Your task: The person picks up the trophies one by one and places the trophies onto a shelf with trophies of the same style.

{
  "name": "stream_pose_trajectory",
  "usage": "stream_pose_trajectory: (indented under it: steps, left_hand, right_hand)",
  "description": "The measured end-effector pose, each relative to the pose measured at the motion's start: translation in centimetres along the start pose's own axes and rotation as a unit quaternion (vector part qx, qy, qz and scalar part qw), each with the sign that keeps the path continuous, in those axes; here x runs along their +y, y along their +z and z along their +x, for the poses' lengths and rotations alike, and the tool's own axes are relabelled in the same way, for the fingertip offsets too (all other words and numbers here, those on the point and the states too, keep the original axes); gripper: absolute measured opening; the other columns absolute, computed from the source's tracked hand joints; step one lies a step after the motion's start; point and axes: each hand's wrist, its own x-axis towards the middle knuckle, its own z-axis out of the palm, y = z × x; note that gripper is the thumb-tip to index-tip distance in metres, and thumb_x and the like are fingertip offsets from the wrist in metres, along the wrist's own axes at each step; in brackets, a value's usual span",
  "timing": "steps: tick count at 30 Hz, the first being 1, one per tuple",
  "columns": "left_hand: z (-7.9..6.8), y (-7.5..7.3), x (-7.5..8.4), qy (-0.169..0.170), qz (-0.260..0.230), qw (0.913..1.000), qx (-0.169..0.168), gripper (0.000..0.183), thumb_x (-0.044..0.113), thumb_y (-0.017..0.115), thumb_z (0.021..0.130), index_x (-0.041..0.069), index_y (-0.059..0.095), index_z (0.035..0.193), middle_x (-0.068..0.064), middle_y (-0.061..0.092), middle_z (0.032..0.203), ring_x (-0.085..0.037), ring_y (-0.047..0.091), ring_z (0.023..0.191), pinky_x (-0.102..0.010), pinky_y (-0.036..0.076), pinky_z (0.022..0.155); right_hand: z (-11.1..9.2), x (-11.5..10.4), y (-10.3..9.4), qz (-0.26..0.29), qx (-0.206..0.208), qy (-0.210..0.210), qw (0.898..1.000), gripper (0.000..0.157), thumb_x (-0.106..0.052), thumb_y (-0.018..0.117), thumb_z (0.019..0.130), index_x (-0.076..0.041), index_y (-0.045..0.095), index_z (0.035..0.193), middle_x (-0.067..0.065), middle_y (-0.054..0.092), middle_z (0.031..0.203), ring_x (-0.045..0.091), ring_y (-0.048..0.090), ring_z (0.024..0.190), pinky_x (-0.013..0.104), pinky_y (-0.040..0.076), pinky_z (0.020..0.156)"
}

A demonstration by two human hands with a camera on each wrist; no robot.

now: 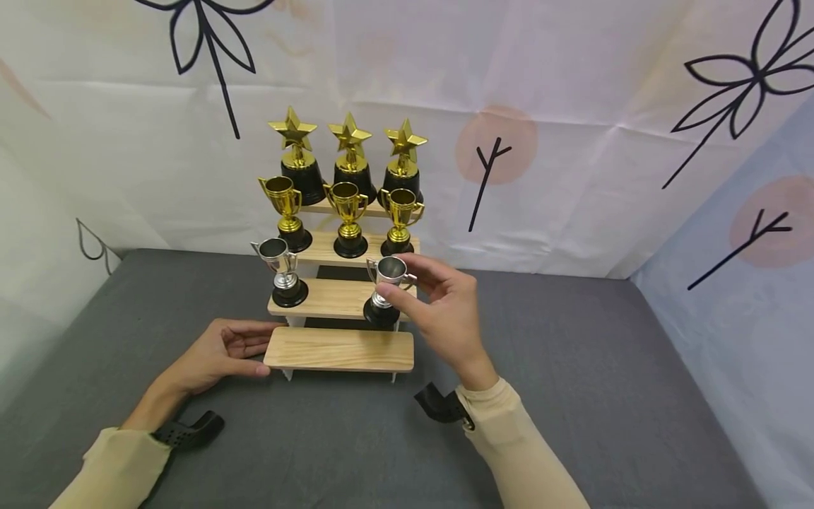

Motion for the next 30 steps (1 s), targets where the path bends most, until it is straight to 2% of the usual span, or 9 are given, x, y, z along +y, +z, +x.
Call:
stream_pose_trajectory:
  steps: [5,11,20,30]
  left_hand:
    - [0.0,0.0,-0.1,0.001,-0.005,1.0,-0.001,0.07,-0.015,0.079,0.077,-0.028,0.042,0.135,-0.013,0.065,0.132,-0.018,0.064,0.119,-0.034,0.056,0.098]
    - [0.0,0.0,-0.1,0.0,-0.002,1.0,0.0,0.07,-0.015,0.079,0.077,-0.027,0.042,0.135,-0.019,0.063,0.133,-0.018,0.064,0.119,-0.034,0.056,0.098]
    - [0.1,0.1,0.1,-0.006,0.005,1.0,0.004,0.071,-0.014,0.08,0.077,-0.027,0.043,0.135,-0.031,0.058,0.134,-0.018,0.065,0.118,-0.035,0.056,0.097]
    - [0.0,0.0,0.0,-0.007,0.005,1.0,0.003,0.071,-0.014,0.08,0.077,-0.027,0.042,0.136,-0.032,0.057,0.135,-0.018,0.065,0.119,-0.035,0.056,0.097]
  right_hand:
    - [0.6,0.0,0.7,-0.001,-0.009,0.004,1.0,0.039,0.015,0.078,0.08,0.012,0.068,0.117,0.02,0.07,0.114,0.024,0.071,0.104,0.038,0.058,0.096]
    - [1.4,0.2,1.8,0.003,-0.01,0.001,1.0,0.036,0.013,0.078,0.081,0.012,0.069,0.116,0.017,0.071,0.11,0.026,0.071,0.104,0.041,0.057,0.098]
    - [2.0,1.1,3.1,-0.006,0.002,0.012,1.0,0.037,0.011,0.08,0.081,0.012,0.069,0.116,0.017,0.072,0.109,0.03,0.07,0.107,0.037,0.057,0.099]
    - [2.4,1.9,4.2,-0.013,-0.005,0.014,1.0,0.036,0.004,0.082,0.082,0.009,0.071,0.115,0.019,0.071,0.112,0.024,0.07,0.107,0.036,0.058,0.097]
